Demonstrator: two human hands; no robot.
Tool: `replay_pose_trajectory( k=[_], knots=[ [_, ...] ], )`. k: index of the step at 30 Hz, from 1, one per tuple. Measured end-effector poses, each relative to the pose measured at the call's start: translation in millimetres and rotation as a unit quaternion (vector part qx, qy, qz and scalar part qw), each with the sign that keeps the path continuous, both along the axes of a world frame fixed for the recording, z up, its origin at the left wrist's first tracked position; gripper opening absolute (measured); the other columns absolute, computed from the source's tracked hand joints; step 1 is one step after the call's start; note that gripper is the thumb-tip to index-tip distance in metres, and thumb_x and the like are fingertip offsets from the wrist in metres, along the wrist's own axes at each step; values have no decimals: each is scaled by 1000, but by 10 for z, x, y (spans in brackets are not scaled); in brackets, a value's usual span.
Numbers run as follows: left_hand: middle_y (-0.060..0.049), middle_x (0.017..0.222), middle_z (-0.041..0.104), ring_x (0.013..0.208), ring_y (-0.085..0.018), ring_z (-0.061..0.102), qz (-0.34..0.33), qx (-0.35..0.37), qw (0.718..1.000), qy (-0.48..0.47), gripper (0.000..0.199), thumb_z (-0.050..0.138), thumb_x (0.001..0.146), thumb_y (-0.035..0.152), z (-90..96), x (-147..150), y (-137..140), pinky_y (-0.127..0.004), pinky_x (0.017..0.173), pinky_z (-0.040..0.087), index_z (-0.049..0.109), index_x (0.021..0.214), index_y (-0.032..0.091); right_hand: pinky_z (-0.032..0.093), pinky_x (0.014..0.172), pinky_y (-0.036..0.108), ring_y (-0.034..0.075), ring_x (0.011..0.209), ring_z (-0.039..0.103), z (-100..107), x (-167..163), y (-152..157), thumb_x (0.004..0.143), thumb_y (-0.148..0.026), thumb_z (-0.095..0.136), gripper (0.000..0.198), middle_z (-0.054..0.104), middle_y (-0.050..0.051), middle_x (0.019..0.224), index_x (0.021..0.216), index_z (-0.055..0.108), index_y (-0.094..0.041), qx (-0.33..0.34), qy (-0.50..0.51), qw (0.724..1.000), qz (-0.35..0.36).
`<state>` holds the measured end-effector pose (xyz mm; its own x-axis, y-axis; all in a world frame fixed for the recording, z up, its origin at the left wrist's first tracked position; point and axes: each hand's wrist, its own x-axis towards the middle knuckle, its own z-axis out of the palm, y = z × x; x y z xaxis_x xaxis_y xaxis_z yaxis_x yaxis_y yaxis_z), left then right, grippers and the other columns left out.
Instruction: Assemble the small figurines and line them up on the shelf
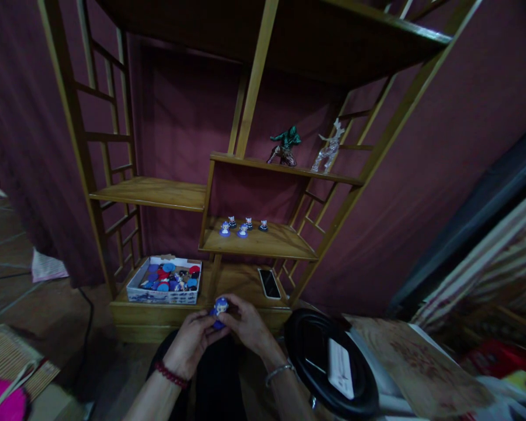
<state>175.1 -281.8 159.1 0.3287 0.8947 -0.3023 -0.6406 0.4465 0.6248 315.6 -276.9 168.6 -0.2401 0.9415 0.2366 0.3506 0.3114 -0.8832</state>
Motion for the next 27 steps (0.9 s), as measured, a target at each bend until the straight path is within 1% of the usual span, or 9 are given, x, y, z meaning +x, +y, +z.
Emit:
replay_pose_trajectory(
  k=[5, 12, 18, 21, 25, 27],
  knots=[
    [-8, 70, 66, 68, -16, 62, -9, 6, 1000, -1, 7, 60, 63, 1, 5, 8, -43, -40, 81, 47, 63, 65, 8, 43, 81, 30, 18, 89, 56, 6, -8, -45, 73, -30, 57, 28, 61, 3, 93, 99, 56, -20, 1, 6, 1000, 6],
    [-8, 72, 66, 72, -18, 62, -20, 28, 999, -14, 9, 60, 62, 1, -15, 36, -65, -40, 83, 46, 62, 66, 8, 45, 79, 29, 17, 86, 57, 6, 13, -105, 73, -29, 58, 29, 62, 2, 92, 100, 56, -20, -6, 32, 999, -10],
    [-7, 81, 66, 78, -17, 61, -35, 38, 998, -35, 16, 58, 61, -1, 78, 101, -111, -40, 87, 43, 63, 71, 10, 46, 77, 28, 17, 84, 58, 73, 81, -154, 72, -28, 59, 28, 62, 2, 89, 98, 57, -19, -15, 60, 998, -24],
    [-6, 83, 66, 80, -17, 60, -36, 41, 998, -37, 16, 61, 61, 1, 111, 170, -100, -41, 88, 43, 64, 74, 11, 46, 77, 29, 17, 84, 58, 72, 156, -114, 71, -27, 59, 29, 62, 3, 90, 99, 56, -19, -19, 75, 996, -34],
    [-6, 78, 65, 78, -16, 59, -35, 52, 998, -29, 8, 64, 60, 6, 98, 269, -26, -39, 88, 43, 63, 66, 11, 45, 79, 30, 18, 86, 58, 59, 279, -9, 70, -26, 60, 29, 62, 3, 91, 97, 57, -19, -7, 70, 995, -65],
    [-6, 77, 65, 78, -17, 59, -45, 60, 997, -22, 8, 64, 59, 8, 93, 314, 24, -39, 87, 43, 64, 67, 11, 45, 79, 30, 18, 86, 58, 71, 339, 45, 69, -26, 61, 29, 62, 3, 92, 98, 57, -19, -4, 68, 995, -74]
  ],
)
